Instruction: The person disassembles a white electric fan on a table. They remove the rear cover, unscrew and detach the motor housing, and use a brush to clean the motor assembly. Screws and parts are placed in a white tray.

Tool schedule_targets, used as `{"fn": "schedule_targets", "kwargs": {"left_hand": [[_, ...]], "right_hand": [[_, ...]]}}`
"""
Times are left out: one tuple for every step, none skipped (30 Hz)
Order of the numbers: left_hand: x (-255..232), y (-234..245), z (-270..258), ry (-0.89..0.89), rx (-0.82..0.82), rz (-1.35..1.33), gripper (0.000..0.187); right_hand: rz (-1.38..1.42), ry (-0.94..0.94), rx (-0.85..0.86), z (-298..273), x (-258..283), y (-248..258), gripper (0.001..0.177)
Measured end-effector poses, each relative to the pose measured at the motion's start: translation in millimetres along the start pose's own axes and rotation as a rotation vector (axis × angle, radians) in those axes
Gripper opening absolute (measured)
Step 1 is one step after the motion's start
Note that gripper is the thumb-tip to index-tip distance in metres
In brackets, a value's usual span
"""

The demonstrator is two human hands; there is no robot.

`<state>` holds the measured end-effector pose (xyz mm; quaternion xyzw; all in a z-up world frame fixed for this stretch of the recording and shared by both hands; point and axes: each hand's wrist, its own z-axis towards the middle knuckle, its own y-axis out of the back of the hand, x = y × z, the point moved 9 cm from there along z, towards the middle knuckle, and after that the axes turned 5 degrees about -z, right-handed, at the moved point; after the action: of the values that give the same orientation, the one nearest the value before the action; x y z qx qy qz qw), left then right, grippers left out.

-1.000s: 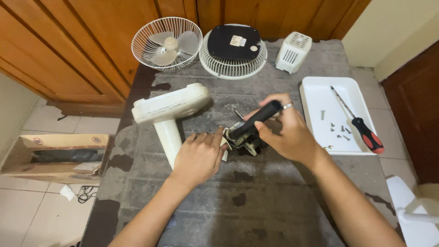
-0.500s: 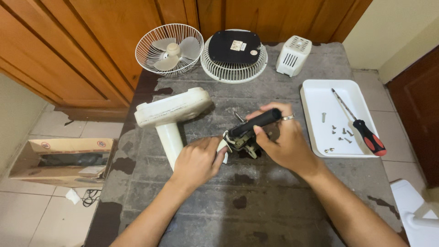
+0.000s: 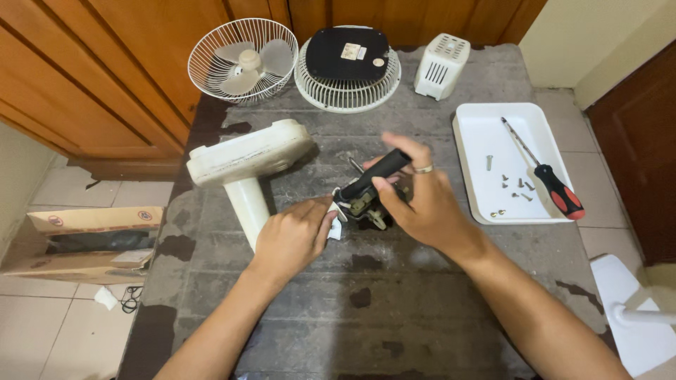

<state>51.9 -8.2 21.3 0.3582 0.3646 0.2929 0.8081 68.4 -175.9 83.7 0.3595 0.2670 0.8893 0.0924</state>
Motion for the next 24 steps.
{"fn": "schedule_targets", "kwargs": {"left_hand": [[0.3, -0.6, 0.4, 0.005, 0.003, -0.001, 0.022], [0.5, -0.9, 0.6, 0.010, 0.007, -0.002, 0.023], [0.9, -0.9, -0.3, 0.017, 0.012, -0.002, 0.023], [1.0, -0.7, -0.3, 0.017, 0.012, 0.005, 0.023], [1.1, -1.3, 0.4, 0.015, 0.014, 0.012, 0.024], [1.3, -1.7, 0.8, 0.014, 0.015, 0.018, 0.024], [0.9, -1.6, 0.3, 0.010, 0.011, 0.007, 0.024], [0.6, -1.2, -0.3, 0.006, 0.006, -0.005, 0.024], [0.5, -0.7, -0.5, 0.003, 0.000, -0.016, 0.024], [0.2, -0.5, -0.5, 0.000, -0.003, -0.017, 0.024], [0.0, -0.2, -0.3, -0.003, -0.007, -0.018, 0.024], [-0.1, 0.2, 0.1, -0.005, -0.012, -0.019, 0.024], [-0.1, -0.2, 0.3, -0.004, -0.006, -0.015, 0.024], [-0.1, -0.6, 0.7, -0.002, -0.001, -0.011, 0.024], [-0.1, -1.2, 0.8, 0.000, 0.005, -0.008, 0.024], [1.0, -1.6, 0.7, 0.012, 0.014, -0.007, 0.025], [2.0, -2.3, 0.5, 0.022, 0.024, -0.007, 0.026], [2.9, -3.2, 0.4, 0.033, 0.034, -0.008, 0.027], [2.1, -2.3, 0.6, 0.023, 0.024, -0.008, 0.026], [1.4, -1.5, 0.7, 0.013, 0.013, -0.008, 0.026], [0.4, -0.6, 0.4, 0.002, 0.003, -0.008, 0.025], [0.8, -1.9, -0.2, 0.012, 0.014, -0.007, 0.025], [1.8, -2.7, 0.2, 0.020, 0.022, -0.004, 0.025], [2.8, -3.5, 0.4, 0.028, 0.031, -0.001, 0.025]], "right_hand": [[-0.026, 0.013, 0.019, 0.9, 0.2, -1.5, 0.052], [-0.041, 0.019, 0.018, 1.5, 0.5, -0.1, 0.052], [-0.054, 0.025, 0.016, 1.4, 1.4, 0.9, 0.053], [-0.067, 0.030, 0.015, 1.6, 2.5, 1.3, 0.053], [-0.063, 0.016, 0.006, 1.4, 2.0, 2.3, 0.054], [-0.060, 0.003, -0.003, 1.2, 1.4, 3.5, 0.055], [-0.057, -0.013, -0.012, 0.4, 0.8, 4.5, 0.056], [-0.062, 0.001, 0.006, 0.0, 2.6, 3.1, 0.056], [-0.066, 0.017, 0.025, 0.3, 4.2, 1.6, 0.055], [-0.070, 0.032, 0.043, 0.3, 5.9, -0.4, 0.054], [-0.058, 0.032, 0.030, 0.8, 6.2, -0.2, 0.054], [-0.046, 0.032, 0.016, 1.5, 6.3, -0.7, 0.054], [-0.033, 0.033, 0.003, 2.0, 6.7, -1.2, 0.053], [-0.041, 0.041, 0.020, 1.6, 7.9, -2.9, 0.053], [-0.050, 0.050, 0.037, 0.9, 9.0, -4.4, 0.052], [-0.058, 0.058, 0.054, 0.5, 9.7, -6.5, 0.052], [-0.055, 0.050, 0.044, 0.3, 8.9, -5.9, 0.051], [-0.052, 0.041, 0.034, 0.3, 7.8, -5.3, 0.050], [-0.050, 0.031, 0.023, 0.3, 6.5, -4.7, 0.049], [-0.079, 0.047, 0.033, 0.0, 7.2, -5.2, 0.049], [-0.107, 0.062, 0.042, -0.4, 8.3, -6.1, 0.049], [-0.136, 0.078, 0.051, -1.1, 9.6, -7.2, 0.049], [-0.130, 0.085, 0.043, -0.8, 10.0, -6.5, 0.049], [-0.124, 0.093, 0.034, -0.6, 10.6, -5.9, 0.049]]}}
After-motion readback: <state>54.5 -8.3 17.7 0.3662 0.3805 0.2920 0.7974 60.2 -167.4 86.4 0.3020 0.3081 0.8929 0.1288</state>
